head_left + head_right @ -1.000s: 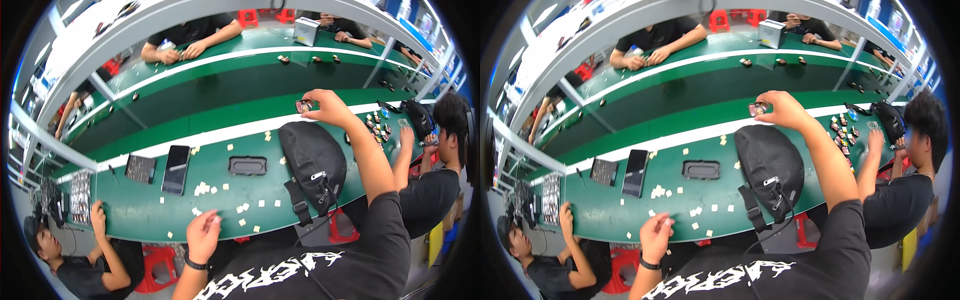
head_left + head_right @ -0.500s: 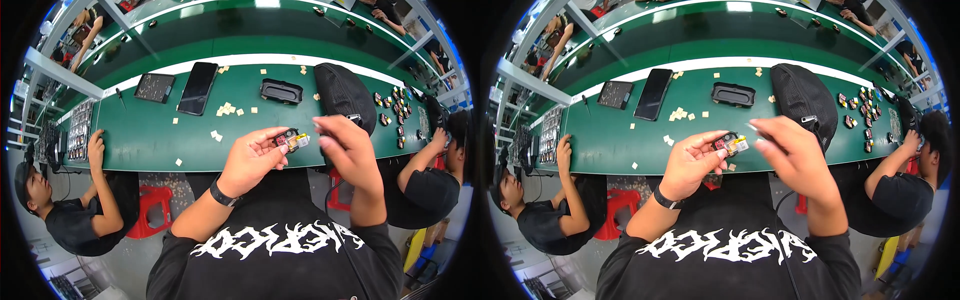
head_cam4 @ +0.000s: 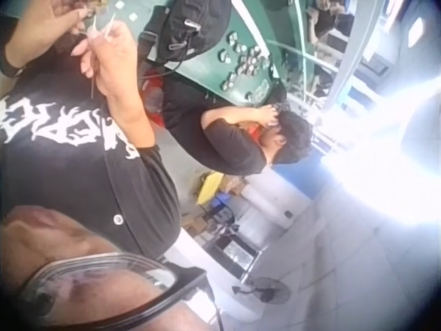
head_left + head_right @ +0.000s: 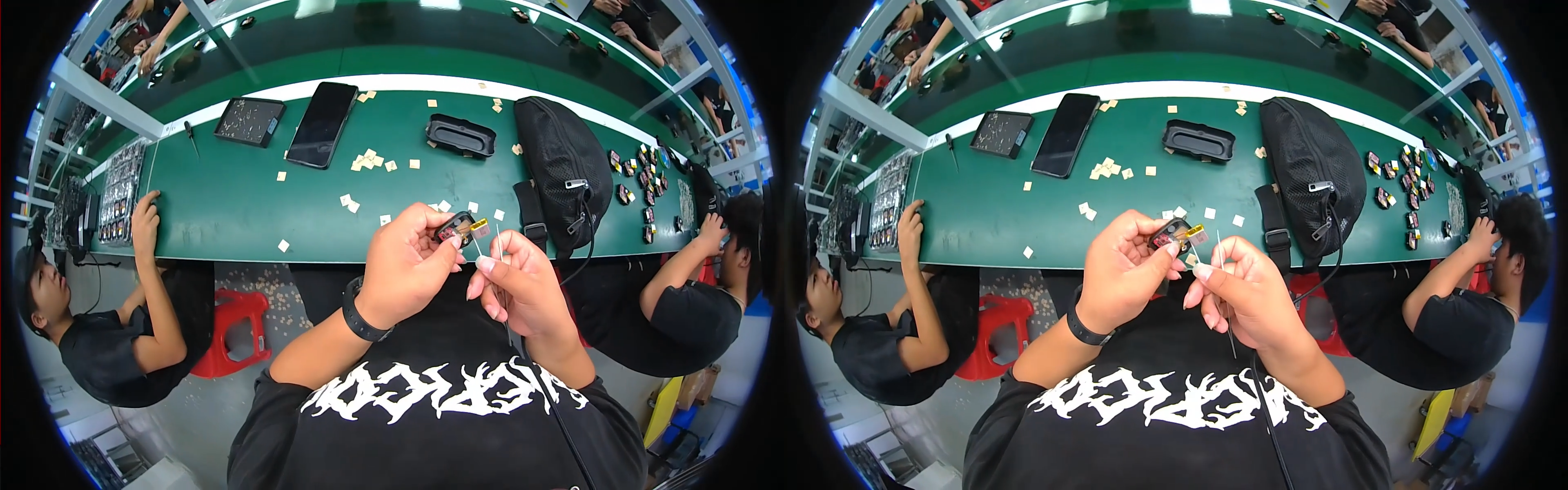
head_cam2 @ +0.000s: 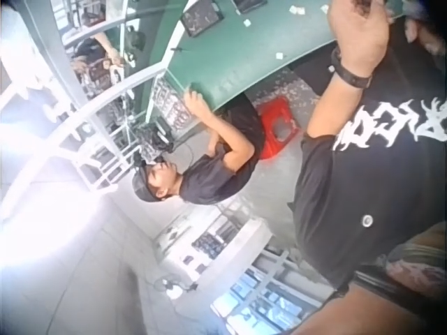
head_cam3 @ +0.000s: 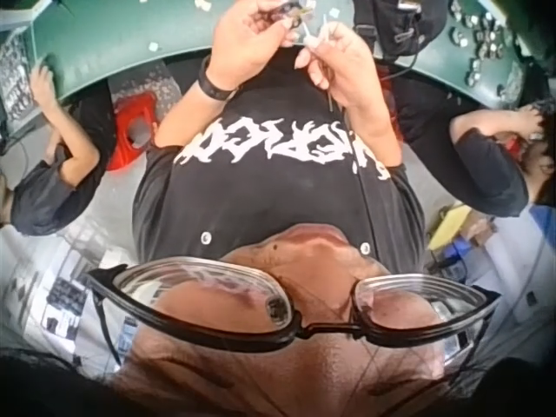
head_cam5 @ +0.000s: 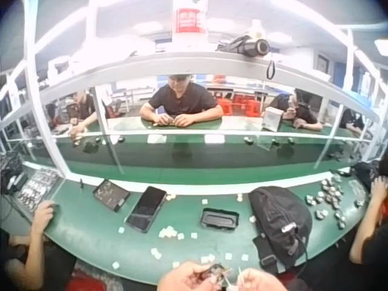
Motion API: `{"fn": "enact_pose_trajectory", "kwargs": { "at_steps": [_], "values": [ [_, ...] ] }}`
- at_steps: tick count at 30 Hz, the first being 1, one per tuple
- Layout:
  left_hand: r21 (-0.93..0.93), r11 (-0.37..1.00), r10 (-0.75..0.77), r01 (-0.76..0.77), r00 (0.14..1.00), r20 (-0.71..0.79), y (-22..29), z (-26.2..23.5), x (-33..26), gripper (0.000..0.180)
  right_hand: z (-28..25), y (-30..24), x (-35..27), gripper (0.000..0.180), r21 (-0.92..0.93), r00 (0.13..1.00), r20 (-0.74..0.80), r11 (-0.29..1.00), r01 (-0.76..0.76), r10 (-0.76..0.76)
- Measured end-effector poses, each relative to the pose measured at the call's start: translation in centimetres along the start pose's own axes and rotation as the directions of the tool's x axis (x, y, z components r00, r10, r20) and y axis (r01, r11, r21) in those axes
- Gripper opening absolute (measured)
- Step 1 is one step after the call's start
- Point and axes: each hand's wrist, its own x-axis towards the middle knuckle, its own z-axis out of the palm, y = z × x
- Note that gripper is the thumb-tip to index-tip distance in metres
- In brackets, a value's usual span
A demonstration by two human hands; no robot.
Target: Manually assembling small electronic components on a production line workbench.
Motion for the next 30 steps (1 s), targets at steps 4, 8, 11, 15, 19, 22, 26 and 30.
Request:
{"fn": "enact_pose_trajectory", "kwargs": {
  "at_steps": [4, 8, 11, 15, 19, 22, 26, 30],
  "values": [
    [0.127, 0.990, 0.053, -0.055, 0.998, 0.022, -0.3, 0.0, -0.4, 0.018, 0.2, -0.3, 0.2, 0.016, -0.016, 0.999, 0.019, 0.999, -0.028, 0.028],
    [0.164, 0.986, 0.021, -0.031, 0.998, 0.064, 0.2, -0.2, -0.4, 0.017, 0.0, 0.0, 0.1, 0.018, 0.017, 0.999, 0.006, 0.999, -0.033, 0.033],
    [0.094, 0.993, 0.055, -0.067, 0.991, 0.119, 0.4, -0.2, -0.4, 0.017, 0.4, 0.3, -0.2, 0.019, 0.036, 0.999, -0.041, 0.999, 0.016, -0.015],
    [0.111, 0.993, 0.012, -0.028, 0.989, 0.148, 0.7, -0.3, -0.4, 0.018, 0.1, 0.9, -0.1, 0.019, -0.023, 0.988, -0.084, 0.991, 0.131, -0.132],
    [-0.122, 0.984, -0.114, 0.130, 0.985, 0.129, 0.4, -0.3, -0.4, 0.020, -0.7, 0.8, -0.2, 0.019, -0.203, 0.981, -0.018, 0.961, 0.186, -0.194],
    [-0.233, 0.956, -0.150, 0.179, 0.979, 0.137, 0.6, -0.1, -0.5, 0.020, -1.5, 1.2, -0.5, 0.021, -0.306, 0.956, 0.035, 0.907, 0.289, -0.293],
    [-0.137, 0.980, -0.120, 0.141, 0.981, 0.155, 1.4, 0.7, -1.0, 0.021, -2.0, 1.5, -0.8, 0.030, -0.291, 0.909, 0.088, 0.863, 0.414, -0.406],
    [0.000, 1.000, -0.003, 0.003, 0.983, 0.185, 2.1, 1.5, -1.8, 0.021, -3.5, 0.8, -1.2, 0.028, -0.505, 0.910, 0.173, 0.760, 0.410, -0.376]
  ]
}}
